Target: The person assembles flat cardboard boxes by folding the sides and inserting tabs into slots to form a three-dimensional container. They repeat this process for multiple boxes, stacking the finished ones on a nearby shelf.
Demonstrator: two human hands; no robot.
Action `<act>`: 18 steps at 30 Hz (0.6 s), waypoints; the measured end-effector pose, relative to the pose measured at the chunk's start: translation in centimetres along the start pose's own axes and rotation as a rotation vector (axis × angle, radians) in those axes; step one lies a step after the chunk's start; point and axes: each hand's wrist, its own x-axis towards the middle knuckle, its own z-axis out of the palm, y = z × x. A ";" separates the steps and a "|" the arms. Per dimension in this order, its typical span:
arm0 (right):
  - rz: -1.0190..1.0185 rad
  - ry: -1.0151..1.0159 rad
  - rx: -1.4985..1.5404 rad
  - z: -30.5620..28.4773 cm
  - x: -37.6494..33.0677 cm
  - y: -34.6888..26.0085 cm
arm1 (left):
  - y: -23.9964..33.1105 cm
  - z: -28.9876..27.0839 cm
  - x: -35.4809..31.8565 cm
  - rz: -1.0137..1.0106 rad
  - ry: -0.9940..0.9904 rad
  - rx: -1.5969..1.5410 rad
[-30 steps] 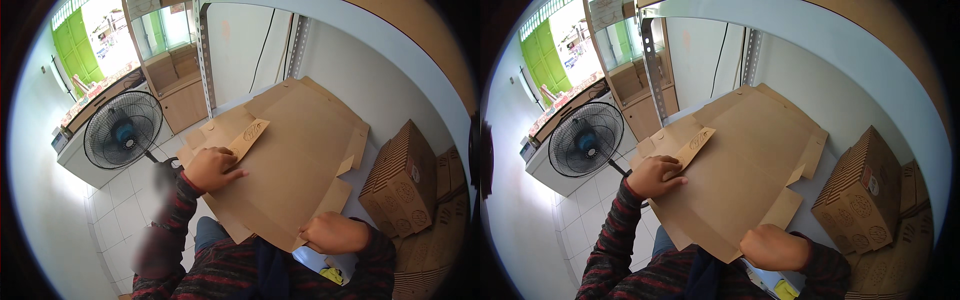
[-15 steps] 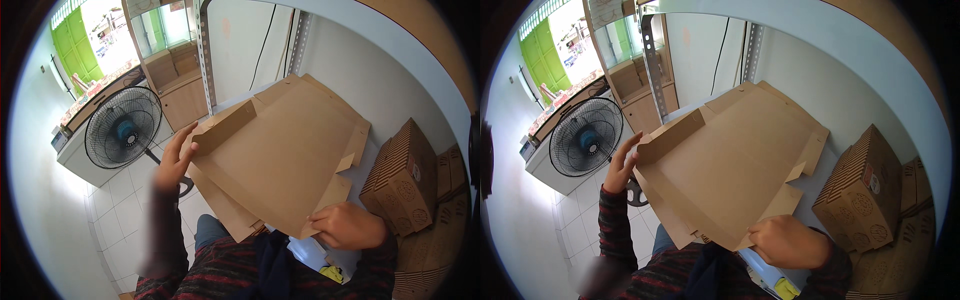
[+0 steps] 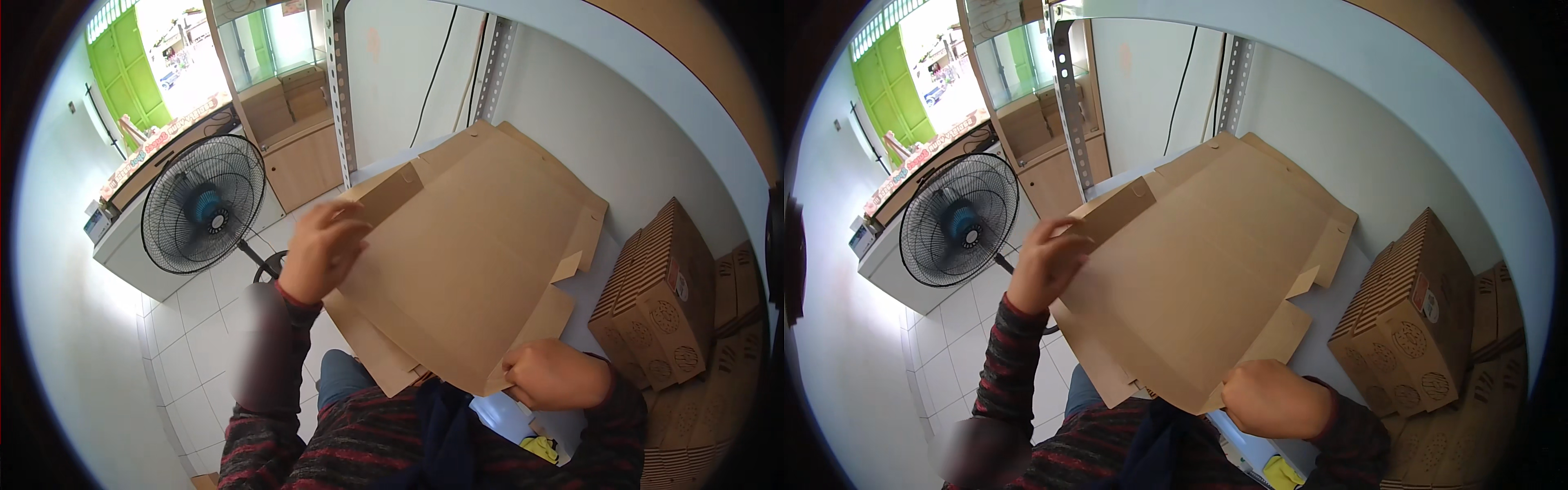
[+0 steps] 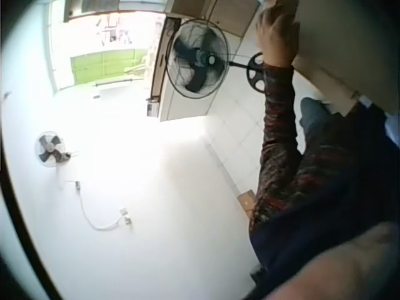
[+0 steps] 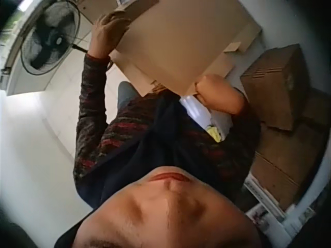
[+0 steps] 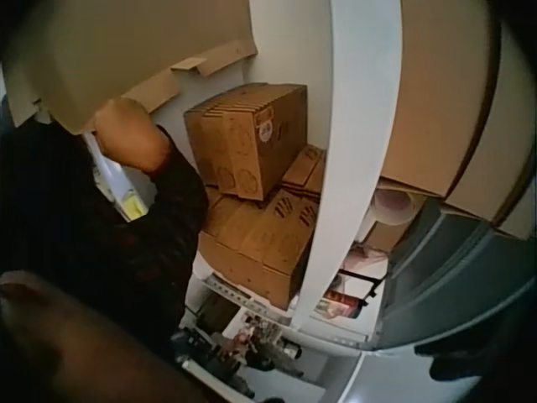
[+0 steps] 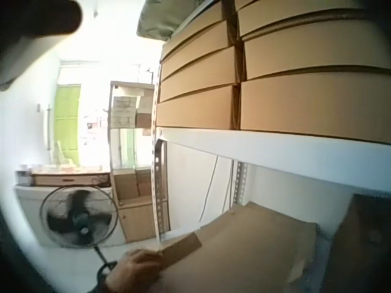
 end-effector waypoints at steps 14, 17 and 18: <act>-0.054 0.200 -0.072 1.3 0.5 -1.2 | -3.6 1.9 -1.1 -0.231 -0.368 -0.325; -0.026 0.135 -0.078 1.6 0.5 -1.0 | -1.9 -0.9 -1.7 -0.133 -0.449 -0.234; -0.012 0.054 -0.083 1.4 0.5 -0.7 | -1.6 -1.5 -2.3 -0.112 -0.480 -0.250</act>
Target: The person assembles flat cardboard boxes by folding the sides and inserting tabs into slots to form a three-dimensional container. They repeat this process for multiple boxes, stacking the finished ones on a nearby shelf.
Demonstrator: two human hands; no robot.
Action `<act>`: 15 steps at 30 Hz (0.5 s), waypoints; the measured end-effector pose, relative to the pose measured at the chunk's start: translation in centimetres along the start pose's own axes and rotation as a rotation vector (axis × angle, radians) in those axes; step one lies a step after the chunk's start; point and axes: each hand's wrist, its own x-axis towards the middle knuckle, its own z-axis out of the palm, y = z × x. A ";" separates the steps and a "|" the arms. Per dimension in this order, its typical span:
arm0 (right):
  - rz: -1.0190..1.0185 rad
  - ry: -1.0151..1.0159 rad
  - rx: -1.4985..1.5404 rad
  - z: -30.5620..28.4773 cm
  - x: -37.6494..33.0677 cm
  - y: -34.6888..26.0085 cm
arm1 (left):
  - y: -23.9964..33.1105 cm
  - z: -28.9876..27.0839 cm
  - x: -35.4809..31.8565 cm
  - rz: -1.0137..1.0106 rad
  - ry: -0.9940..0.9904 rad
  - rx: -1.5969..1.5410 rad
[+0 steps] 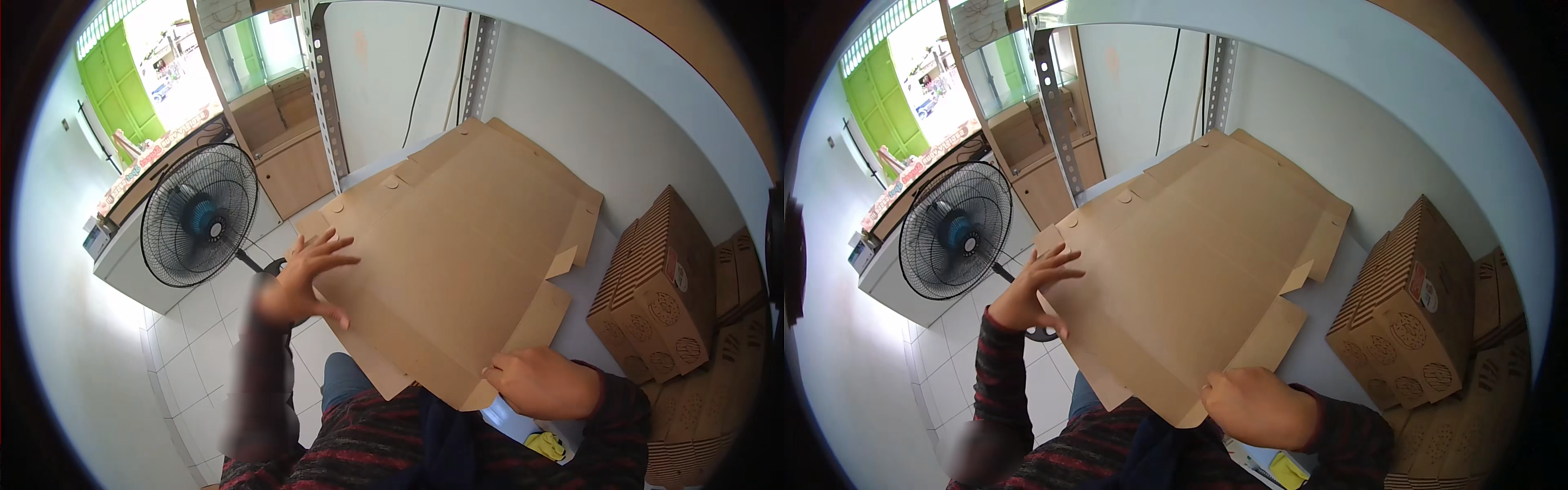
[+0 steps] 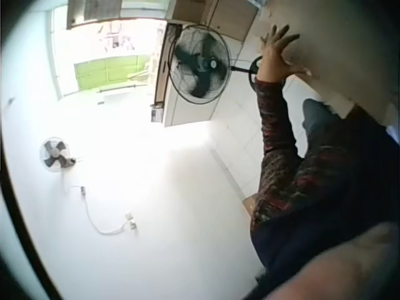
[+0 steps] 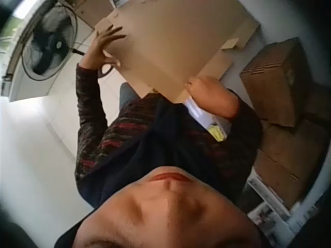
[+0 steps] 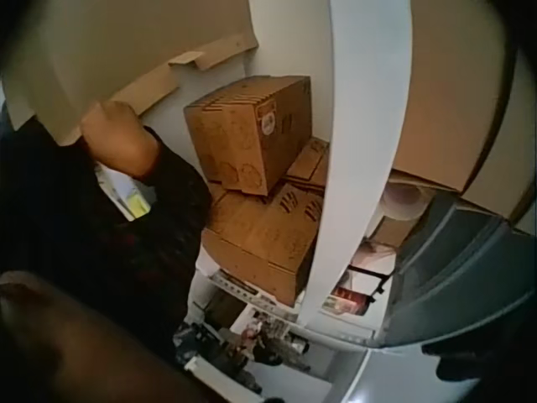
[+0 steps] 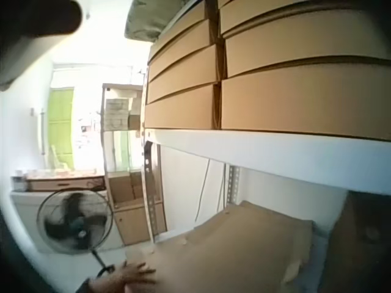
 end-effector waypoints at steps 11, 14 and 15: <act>-0.169 0.148 0.326 -2.3 0.1 2.1 | 0.8 0.1 0.7 -0.035 0.101 0.147; -0.078 0.178 0.394 -2.8 0.9 2.0 | 1.5 0.6 2.6 -0.046 0.161 0.216; -0.060 0.176 0.390 -2.9 0.9 1.7 | 1.6 0.8 3.1 -0.036 0.167 0.215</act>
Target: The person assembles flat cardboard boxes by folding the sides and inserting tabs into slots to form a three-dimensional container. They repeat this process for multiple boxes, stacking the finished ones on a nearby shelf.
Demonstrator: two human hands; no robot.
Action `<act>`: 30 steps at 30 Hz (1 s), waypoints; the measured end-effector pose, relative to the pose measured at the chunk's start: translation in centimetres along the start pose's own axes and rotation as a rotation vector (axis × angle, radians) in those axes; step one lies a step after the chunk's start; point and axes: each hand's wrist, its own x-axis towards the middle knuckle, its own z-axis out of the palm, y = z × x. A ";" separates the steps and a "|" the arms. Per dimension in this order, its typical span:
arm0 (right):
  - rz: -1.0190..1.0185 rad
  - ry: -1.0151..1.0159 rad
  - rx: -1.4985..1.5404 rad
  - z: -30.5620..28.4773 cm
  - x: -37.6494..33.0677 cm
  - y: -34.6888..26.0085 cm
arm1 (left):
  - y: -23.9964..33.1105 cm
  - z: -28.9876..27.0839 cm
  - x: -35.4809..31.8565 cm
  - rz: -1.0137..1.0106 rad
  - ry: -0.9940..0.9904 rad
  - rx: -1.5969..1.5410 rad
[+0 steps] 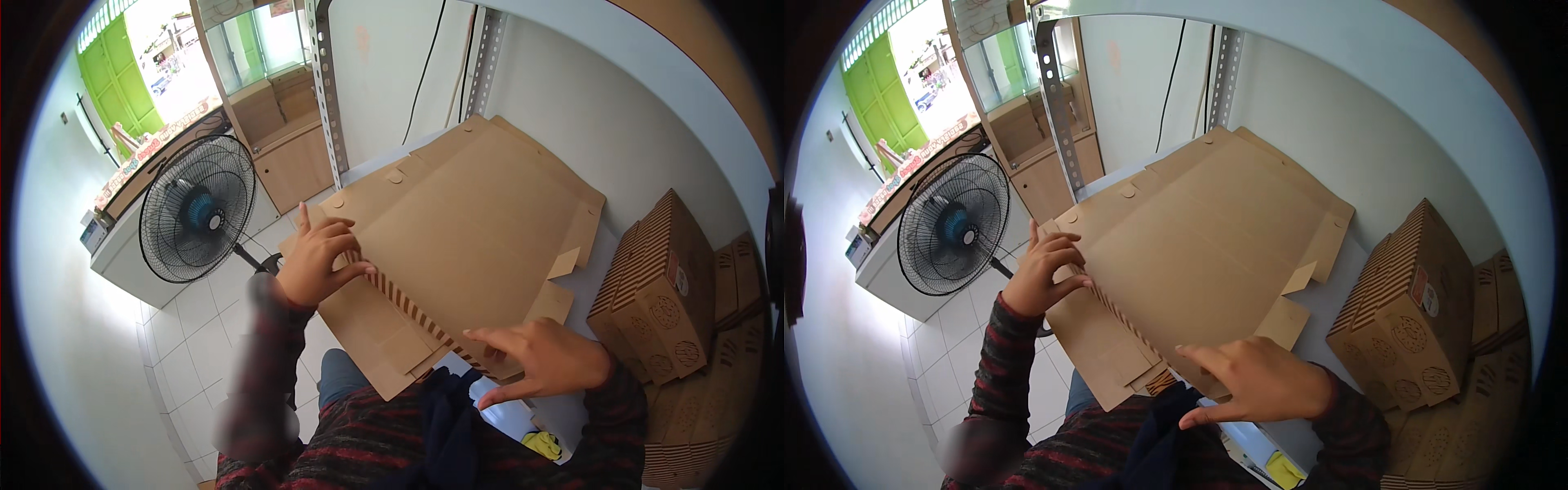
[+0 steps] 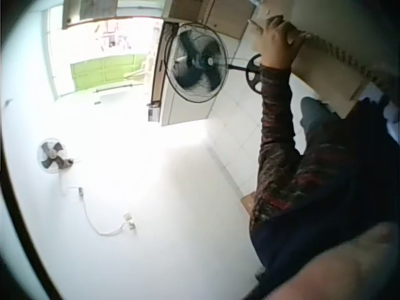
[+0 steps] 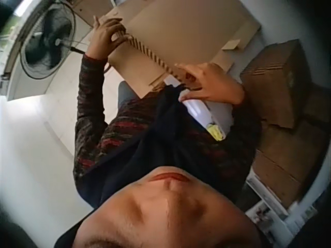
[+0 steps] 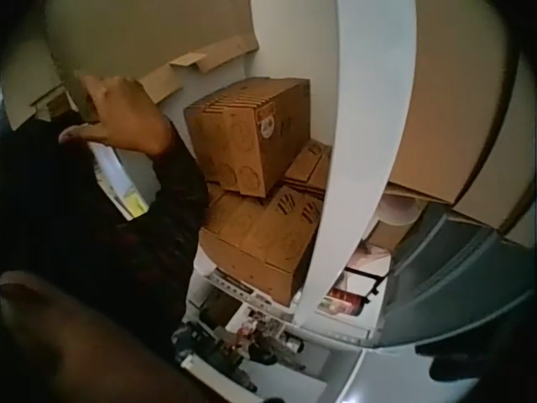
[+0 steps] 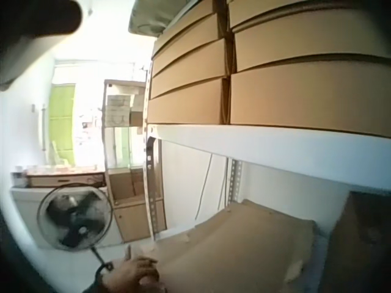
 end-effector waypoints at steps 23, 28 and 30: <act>0.299 0.044 0.135 2.4 2.0 4.2 | -1.2 7.9 2.8 -0.102 0.053 0.129; 0.282 0.040 0.197 1.6 2.0 4.1 | -0.8 7.5 2.5 -0.086 0.077 0.125; 0.286 0.051 0.226 0.6 1.8 3.5 | 0.0 7.0 2.0 -0.059 0.096 0.115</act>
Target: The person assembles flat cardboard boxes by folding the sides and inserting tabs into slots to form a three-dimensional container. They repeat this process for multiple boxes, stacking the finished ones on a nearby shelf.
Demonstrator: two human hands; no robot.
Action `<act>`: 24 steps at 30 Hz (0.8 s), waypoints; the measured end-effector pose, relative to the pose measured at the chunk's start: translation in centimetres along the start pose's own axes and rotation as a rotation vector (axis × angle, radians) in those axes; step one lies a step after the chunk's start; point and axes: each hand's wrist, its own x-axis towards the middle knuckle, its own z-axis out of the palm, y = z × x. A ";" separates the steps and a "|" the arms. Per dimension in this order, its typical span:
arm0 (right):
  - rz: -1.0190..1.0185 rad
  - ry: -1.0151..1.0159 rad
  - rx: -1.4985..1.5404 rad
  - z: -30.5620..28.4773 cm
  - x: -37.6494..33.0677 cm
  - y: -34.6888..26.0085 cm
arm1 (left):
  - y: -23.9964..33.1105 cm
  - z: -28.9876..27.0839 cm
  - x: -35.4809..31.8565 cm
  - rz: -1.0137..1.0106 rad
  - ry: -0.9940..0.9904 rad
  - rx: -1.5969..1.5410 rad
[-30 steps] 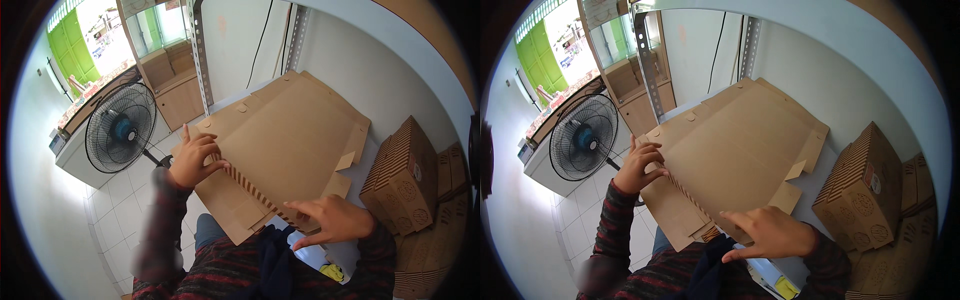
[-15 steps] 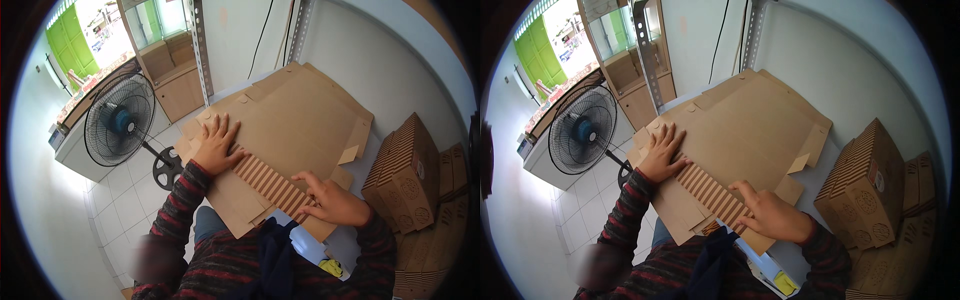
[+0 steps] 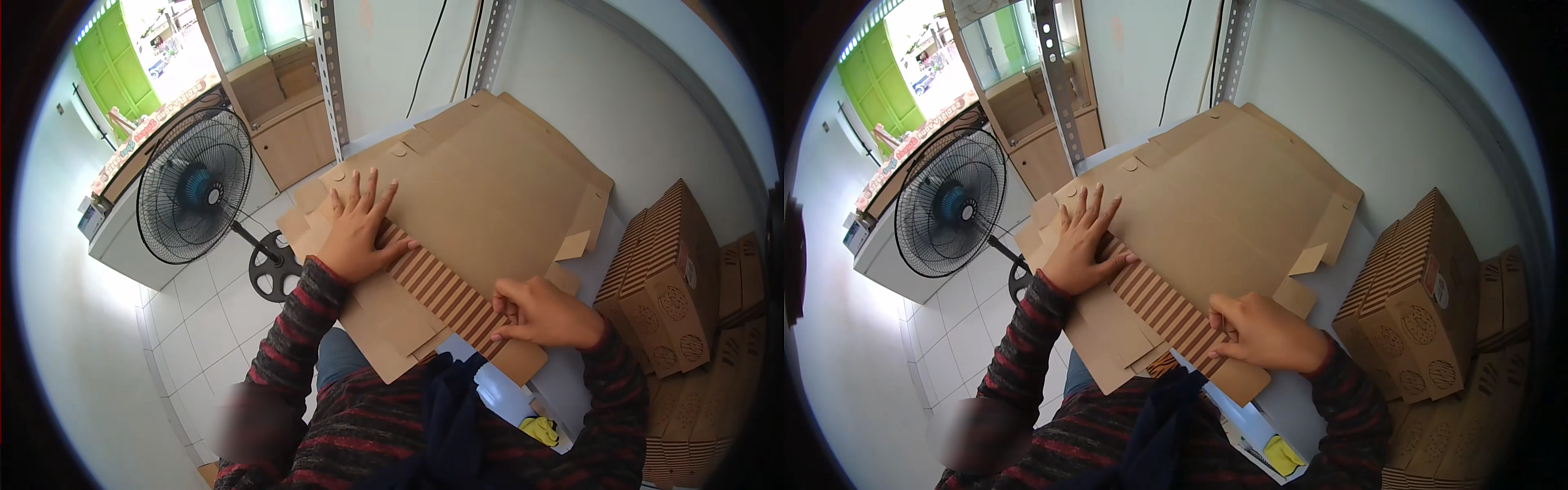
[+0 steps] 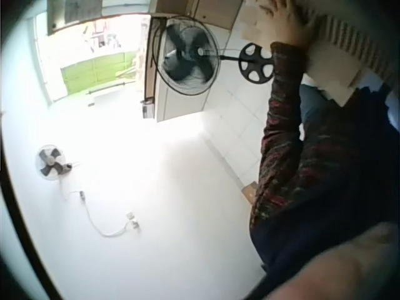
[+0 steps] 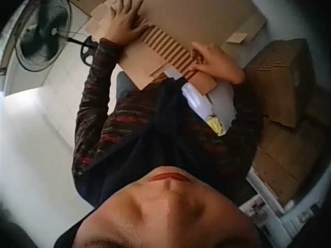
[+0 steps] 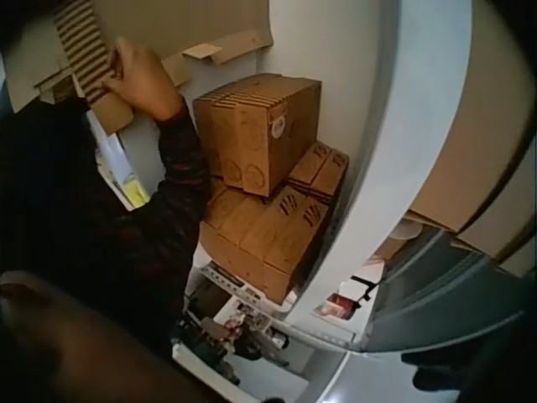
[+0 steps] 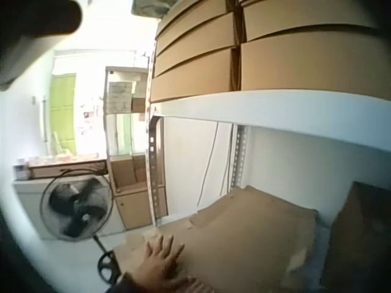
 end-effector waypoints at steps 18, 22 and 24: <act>-0.069 0.104 0.111 -1.3 -1.6 -2.2 | 5.1 -5.2 -2.0 0.278 -0.003 -0.286; -0.175 0.070 0.096 -1.7 -2.9 -3.7 | 6.9 -6.0 -3.5 0.383 -0.023 -0.431; -0.231 0.090 0.094 -2.2 -3.3 -4.0 | 7.2 -5.5 -3.9 0.395 0.133 -0.432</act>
